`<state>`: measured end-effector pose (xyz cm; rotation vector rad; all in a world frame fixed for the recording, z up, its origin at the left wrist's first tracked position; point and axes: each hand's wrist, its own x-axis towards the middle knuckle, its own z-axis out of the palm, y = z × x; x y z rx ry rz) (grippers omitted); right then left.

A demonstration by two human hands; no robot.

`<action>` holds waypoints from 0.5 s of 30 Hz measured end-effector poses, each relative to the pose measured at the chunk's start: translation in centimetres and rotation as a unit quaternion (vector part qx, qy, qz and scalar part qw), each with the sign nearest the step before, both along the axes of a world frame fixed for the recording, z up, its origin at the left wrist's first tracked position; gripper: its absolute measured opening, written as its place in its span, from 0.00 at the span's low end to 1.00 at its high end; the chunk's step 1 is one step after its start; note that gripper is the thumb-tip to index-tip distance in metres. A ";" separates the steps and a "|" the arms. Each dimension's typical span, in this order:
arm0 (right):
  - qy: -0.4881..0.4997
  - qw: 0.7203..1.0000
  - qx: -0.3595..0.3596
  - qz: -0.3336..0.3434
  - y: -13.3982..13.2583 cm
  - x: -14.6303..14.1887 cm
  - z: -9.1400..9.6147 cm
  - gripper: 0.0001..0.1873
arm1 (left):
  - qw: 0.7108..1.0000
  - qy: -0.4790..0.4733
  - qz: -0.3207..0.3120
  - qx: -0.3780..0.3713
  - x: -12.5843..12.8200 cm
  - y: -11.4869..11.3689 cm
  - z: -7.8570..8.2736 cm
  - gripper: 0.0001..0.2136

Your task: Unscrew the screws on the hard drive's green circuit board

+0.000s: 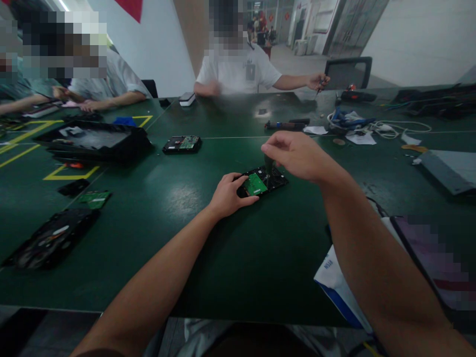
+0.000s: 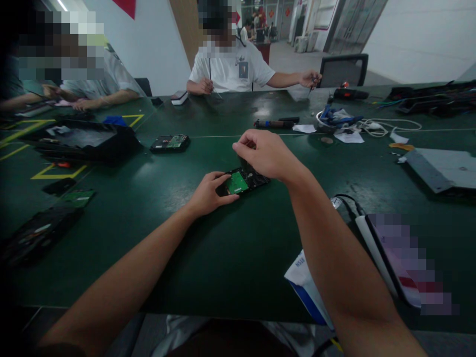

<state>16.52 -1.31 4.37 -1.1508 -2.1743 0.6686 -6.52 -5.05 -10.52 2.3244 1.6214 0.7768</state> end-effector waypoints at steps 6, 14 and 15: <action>0.027 0.999 -0.037 -0.015 0.0 0.0 -0.2 0.11 | 1.000 0.000 -0.002 -0.003 0.1 -0.1 0.2 0.35; 0.043 0.995 -0.086 0.027 0.1 0.0 -0.4 0.16 | 1.000 -0.004 -0.001 -0.006 0.1 -0.2 0.3 0.35; 0.034 0.996 -0.072 0.026 0.1 0.0 -0.3 0.16 | 1.000 -0.003 -0.001 -0.005 0.1 -0.2 0.3 0.35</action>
